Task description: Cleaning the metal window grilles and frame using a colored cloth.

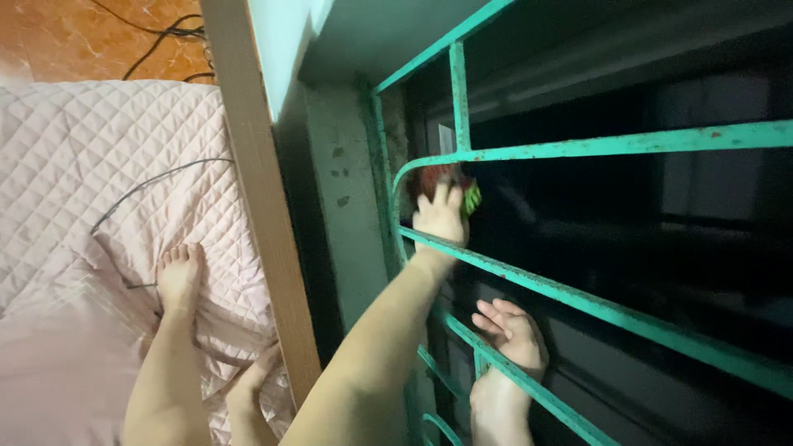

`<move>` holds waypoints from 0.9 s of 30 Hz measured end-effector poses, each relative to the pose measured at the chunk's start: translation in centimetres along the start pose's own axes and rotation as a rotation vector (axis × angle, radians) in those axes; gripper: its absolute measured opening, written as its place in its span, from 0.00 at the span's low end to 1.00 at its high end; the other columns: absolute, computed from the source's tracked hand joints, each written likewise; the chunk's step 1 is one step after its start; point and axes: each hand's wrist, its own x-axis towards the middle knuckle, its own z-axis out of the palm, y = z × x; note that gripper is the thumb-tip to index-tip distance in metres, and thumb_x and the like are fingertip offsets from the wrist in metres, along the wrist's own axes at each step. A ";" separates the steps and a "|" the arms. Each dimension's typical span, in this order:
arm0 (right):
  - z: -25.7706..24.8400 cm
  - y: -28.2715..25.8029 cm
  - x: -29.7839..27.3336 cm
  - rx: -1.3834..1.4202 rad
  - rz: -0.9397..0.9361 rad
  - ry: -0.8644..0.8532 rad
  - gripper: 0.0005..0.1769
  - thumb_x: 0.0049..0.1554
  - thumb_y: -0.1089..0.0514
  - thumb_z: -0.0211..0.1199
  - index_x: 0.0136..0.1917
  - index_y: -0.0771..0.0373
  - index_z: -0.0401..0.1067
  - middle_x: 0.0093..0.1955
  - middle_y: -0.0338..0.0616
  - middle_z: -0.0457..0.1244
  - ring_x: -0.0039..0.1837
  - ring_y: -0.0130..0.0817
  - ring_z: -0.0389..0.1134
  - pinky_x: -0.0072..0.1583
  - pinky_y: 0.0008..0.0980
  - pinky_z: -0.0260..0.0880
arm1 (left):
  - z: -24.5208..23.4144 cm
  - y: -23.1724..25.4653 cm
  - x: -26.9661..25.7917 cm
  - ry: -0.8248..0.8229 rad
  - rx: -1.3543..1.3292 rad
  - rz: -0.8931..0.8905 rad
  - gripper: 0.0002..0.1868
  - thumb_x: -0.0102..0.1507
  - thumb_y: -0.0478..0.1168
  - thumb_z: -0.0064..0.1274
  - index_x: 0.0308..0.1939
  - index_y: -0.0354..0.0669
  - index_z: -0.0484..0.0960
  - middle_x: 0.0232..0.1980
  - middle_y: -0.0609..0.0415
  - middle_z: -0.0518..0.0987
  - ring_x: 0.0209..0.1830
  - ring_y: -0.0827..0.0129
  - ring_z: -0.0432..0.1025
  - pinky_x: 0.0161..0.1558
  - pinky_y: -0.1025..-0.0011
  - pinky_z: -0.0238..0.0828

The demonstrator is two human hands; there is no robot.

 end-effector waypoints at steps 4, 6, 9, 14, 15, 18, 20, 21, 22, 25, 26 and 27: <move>-0.3 0.9 0.8 0.010 0.011 0.023 0.15 0.54 0.59 0.54 0.50 0.68 0.74 0.49 0.57 0.71 0.46 0.41 0.71 0.53 0.35 0.69 | 0.0 -0.8 -2.9 -0.215 0.089 0.067 0.27 0.57 0.38 0.56 0.62 0.52 0.74 0.75 0.51 0.62 0.60 0.41 0.67 0.56 0.49 0.71; -0.3 0.9 0.6 0.031 -0.019 -0.004 0.15 0.54 0.59 0.53 0.49 0.69 0.74 0.50 0.57 0.70 0.46 0.42 0.71 0.54 0.36 0.71 | -0.4 -1.3 -2.8 -0.309 0.104 0.086 0.25 0.57 0.38 0.56 0.60 0.52 0.76 0.72 0.50 0.64 0.60 0.42 0.68 0.58 0.50 0.70; 0.3 0.1 -0.1 0.001 -0.017 0.005 0.14 0.55 0.59 0.54 0.50 0.69 0.74 0.50 0.55 0.70 0.47 0.41 0.72 0.55 0.36 0.71 | -1.0 -1.1 -1.3 -0.304 0.064 0.084 0.25 0.61 0.36 0.54 0.63 0.50 0.75 0.68 0.49 0.69 0.62 0.43 0.69 0.58 0.54 0.72; 0.0 0.3 0.1 0.026 0.026 0.018 0.14 0.55 0.59 0.53 0.50 0.68 0.74 0.50 0.56 0.70 0.46 0.42 0.71 0.53 0.37 0.70 | 0.2 2.1 3.6 0.572 -0.233 0.155 0.35 0.62 0.35 0.52 0.75 0.48 0.66 0.79 0.51 0.64 0.66 0.40 0.66 0.61 0.51 0.69; -0.1 0.5 0.3 0.022 0.022 0.025 0.14 0.55 0.59 0.53 0.50 0.68 0.74 0.50 0.56 0.70 0.46 0.42 0.71 0.53 0.37 0.70 | 0.5 1.8 3.9 0.568 -0.240 0.154 0.35 0.62 0.35 0.52 0.75 0.48 0.66 0.79 0.51 0.64 0.66 0.40 0.66 0.61 0.51 0.69; -0.3 0.6 0.7 0.002 -0.004 0.069 0.15 0.53 0.61 0.54 0.49 0.71 0.74 0.48 0.59 0.71 0.45 0.44 0.72 0.52 0.40 0.72 | 0.8 1.5 4.6 0.374 -0.076 0.016 0.42 0.55 0.36 0.55 0.75 0.49 0.63 0.78 0.55 0.64 0.63 0.44 0.67 0.54 0.47 0.67; 0.1 0.1 -0.1 -0.034 -0.032 0.024 0.15 0.55 0.56 0.53 0.50 0.67 0.74 0.49 0.54 0.71 0.45 0.39 0.71 0.50 0.37 0.70 | -0.8 1.7 4.2 0.259 -0.067 -0.005 0.41 0.55 0.40 0.55 0.73 0.46 0.62 0.77 0.55 0.64 0.62 0.44 0.65 0.52 0.46 0.67; 0.1 0.2 -0.1 -0.030 -0.025 0.026 0.15 0.55 0.56 0.53 0.50 0.67 0.74 0.49 0.54 0.71 0.45 0.39 0.71 0.50 0.37 0.70 | -0.7 1.3 4.0 0.255 -0.060 -0.003 0.41 0.55 0.40 0.55 0.73 0.46 0.62 0.77 0.55 0.64 0.62 0.44 0.65 0.52 0.46 0.67; 0.0 0.2 0.1 -0.021 0.002 0.032 0.15 0.55 0.57 0.53 0.50 0.67 0.74 0.48 0.53 0.72 0.45 0.39 0.71 0.49 0.37 0.68 | -0.5 1.1 3.9 0.207 -0.030 0.003 0.41 0.56 0.41 0.56 0.74 0.46 0.62 0.76 0.54 0.65 0.63 0.44 0.66 0.55 0.47 0.66; 0.0 0.0 0.0 -0.004 0.015 0.031 0.14 0.55 0.57 0.54 0.50 0.66 0.74 0.48 0.52 0.71 0.45 0.38 0.71 0.49 0.35 0.67 | 1.5 -0.5 3.1 0.209 0.068 0.087 0.41 0.56 0.41 0.56 0.74 0.46 0.63 0.73 0.53 0.68 0.63 0.42 0.65 0.58 0.47 0.66; 0.1 0.0 -0.2 0.001 0.002 0.019 0.14 0.56 0.56 0.54 0.49 0.66 0.74 0.48 0.52 0.71 0.45 0.38 0.71 0.50 0.34 0.67 | 2.4 -1.5 2.7 0.262 0.138 0.158 0.40 0.55 0.41 0.57 0.73 0.47 0.65 0.73 0.51 0.69 0.63 0.41 0.65 0.57 0.47 0.66; 0.1 -0.1 -0.4 0.001 0.005 0.015 0.14 0.56 0.56 0.54 0.49 0.66 0.74 0.48 0.52 0.71 0.45 0.38 0.71 0.50 0.34 0.67 | 1.9 -1.6 1.6 0.263 0.142 0.157 0.40 0.55 0.41 0.57 0.73 0.47 0.65 0.73 0.51 0.69 0.63 0.41 0.65 0.57 0.47 0.66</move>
